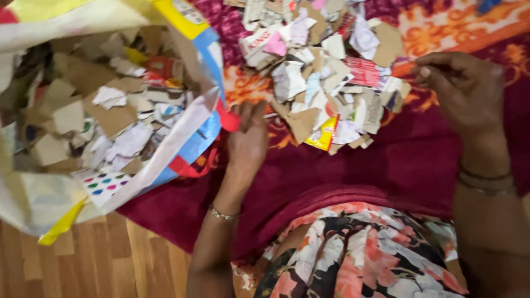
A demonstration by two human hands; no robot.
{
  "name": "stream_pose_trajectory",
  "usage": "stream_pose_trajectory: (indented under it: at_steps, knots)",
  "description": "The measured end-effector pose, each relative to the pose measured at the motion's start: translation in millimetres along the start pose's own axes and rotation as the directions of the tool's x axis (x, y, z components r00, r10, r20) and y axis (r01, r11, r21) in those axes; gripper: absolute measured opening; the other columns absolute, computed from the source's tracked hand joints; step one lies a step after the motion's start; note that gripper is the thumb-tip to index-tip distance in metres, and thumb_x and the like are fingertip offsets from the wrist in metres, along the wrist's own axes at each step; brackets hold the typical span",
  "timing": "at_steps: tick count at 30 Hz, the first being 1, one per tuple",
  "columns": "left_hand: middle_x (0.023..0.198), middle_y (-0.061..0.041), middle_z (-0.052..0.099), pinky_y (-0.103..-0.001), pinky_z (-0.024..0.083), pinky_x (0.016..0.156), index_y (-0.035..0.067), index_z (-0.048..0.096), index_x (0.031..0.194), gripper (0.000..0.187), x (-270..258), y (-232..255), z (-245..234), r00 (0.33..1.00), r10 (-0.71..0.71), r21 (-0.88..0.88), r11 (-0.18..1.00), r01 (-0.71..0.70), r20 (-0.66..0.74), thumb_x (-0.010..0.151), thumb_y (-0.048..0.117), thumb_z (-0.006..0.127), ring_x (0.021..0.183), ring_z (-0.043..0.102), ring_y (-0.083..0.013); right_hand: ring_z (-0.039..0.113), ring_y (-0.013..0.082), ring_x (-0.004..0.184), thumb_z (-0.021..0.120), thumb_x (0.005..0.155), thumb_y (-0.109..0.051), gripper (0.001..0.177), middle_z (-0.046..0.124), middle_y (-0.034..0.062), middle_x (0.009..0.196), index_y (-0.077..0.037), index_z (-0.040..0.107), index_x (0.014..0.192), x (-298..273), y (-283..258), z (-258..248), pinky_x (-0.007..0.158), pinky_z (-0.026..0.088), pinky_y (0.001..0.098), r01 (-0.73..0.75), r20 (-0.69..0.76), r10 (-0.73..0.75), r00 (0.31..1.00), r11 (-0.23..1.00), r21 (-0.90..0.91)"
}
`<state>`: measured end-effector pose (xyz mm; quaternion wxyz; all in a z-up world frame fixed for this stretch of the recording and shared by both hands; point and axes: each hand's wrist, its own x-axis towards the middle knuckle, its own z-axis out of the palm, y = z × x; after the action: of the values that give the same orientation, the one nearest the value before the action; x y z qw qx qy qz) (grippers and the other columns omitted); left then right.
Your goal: The person sits on a patterned rug and repeatedly picks up small pieces of paper and cardboard from a pile, then places them into a large reusable bag. The hands handle the items one at a time or in small handfuls, transferring them from the floor to the bag.
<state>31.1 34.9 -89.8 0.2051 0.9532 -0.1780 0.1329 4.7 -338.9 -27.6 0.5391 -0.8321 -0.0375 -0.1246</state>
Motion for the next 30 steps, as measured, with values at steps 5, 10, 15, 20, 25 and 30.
stream_pose_trajectory:
  at_steps: [5,10,15,20,25,30]
  knots:
    - [0.101,-0.017,0.068,-0.046,0.057,0.07,0.005,0.073,0.115,0.021,-3.4,16.6,-12.1,0.987,-0.16,-0.113,0.98,0.162,0.024,0.096,0.001,0.065,0.084,0.069,-0.037,0.072,0.0138,0.099,0.071,0.11,-0.002,0.014,0.074,0.0125,0.109,0.005,0.071,0.123,-14.9,25.7,-10.4,0.092,0.06,0.0264,-0.074,-0.062,0.073,0.995,0.997,-0.011]
    - [0.113,-0.02,0.073,-0.042,0.06,0.082,0.003,0.066,0.127,0.035,-10.0,46.2,-23.0,0.998,-0.052,-0.432,0.901,0.035,-0.027,0.093,0.005,0.071,0.097,0.073,-0.0363,0.07,0.017,0.089,0.075,0.103,-0.009,0.022,0.075,0.0121,0.11,-0.003,0.075,0.124,-14.4,30.8,9.7,0.074,0.056,0.0291,-0.064,-0.018,0.061,0.998,0.947,-0.315]
    - [0.119,-0.026,0.069,-0.043,0.059,0.08,0.001,0.051,0.143,0.057,-0.5,71.1,-8.9,0.978,-0.081,-0.547,0.819,0.174,0.191,0.089,0.003,0.072,0.1,0.072,-0.0391,0.068,0.0294,0.109,0.089,0.083,-0.016,0.042,0.073,0.0125,0.12,-0.004,0.074,0.121,11.2,22.4,53.6,0.093,0.057,0.0414,0.363,0.131,-0.349,0.928,0.764,-0.534]
    - [0.114,-0.023,0.071,-0.045,0.058,0.08,0.002,0.055,0.136,0.048,-3.1,70.3,-1.4,0.983,-0.069,-0.496,0.856,0.147,0.172,0.09,-0.001,0.07,0.102,0.071,-0.0413,0.066,0.0289,0.098,0.088,0.084,-0.015,0.039,0.074,0.013,0.114,-0.003,0.075,0.119,19.7,17.8,64.7,0.085,0.055,0.0411,0.324,0.172,-0.276,0.946,0.754,-0.572]
    - [0.106,-0.016,0.076,-0.041,0.06,0.078,0.003,0.065,0.117,0.027,-1.9,70.5,-6.8,0.974,-0.146,-0.528,0.821,0.216,0.17,0.091,0.002,0.072,0.096,0.075,-0.0335,0.068,0.026,0.092,0.081,0.097,-0.013,0.015,0.076,0.0101,0.104,-0.006,0.078,0.11,18.4,22.9,55.2,0.079,0.056,0.0405,0.297,0.13,-0.276,0.952,0.747,-0.595]
    - [0.091,-0.012,0.077,-0.033,0.057,0.065,0.004,0.073,0.104,0.018,8.0,66.9,-25.4,0.953,-0.251,-0.497,0.814,0.301,0.167,0.087,0.007,0.077,0.075,0.075,-0.0215,0.067,0.0234,0.071,0.07,0.107,-0.016,0.017,0.075,0.0147,0.094,-0.002,0.078,0.112,23.9,30.6,33.0,0.062,0.054,0.0382,0.202,0.031,-0.22,0.975,0.82,-0.536]
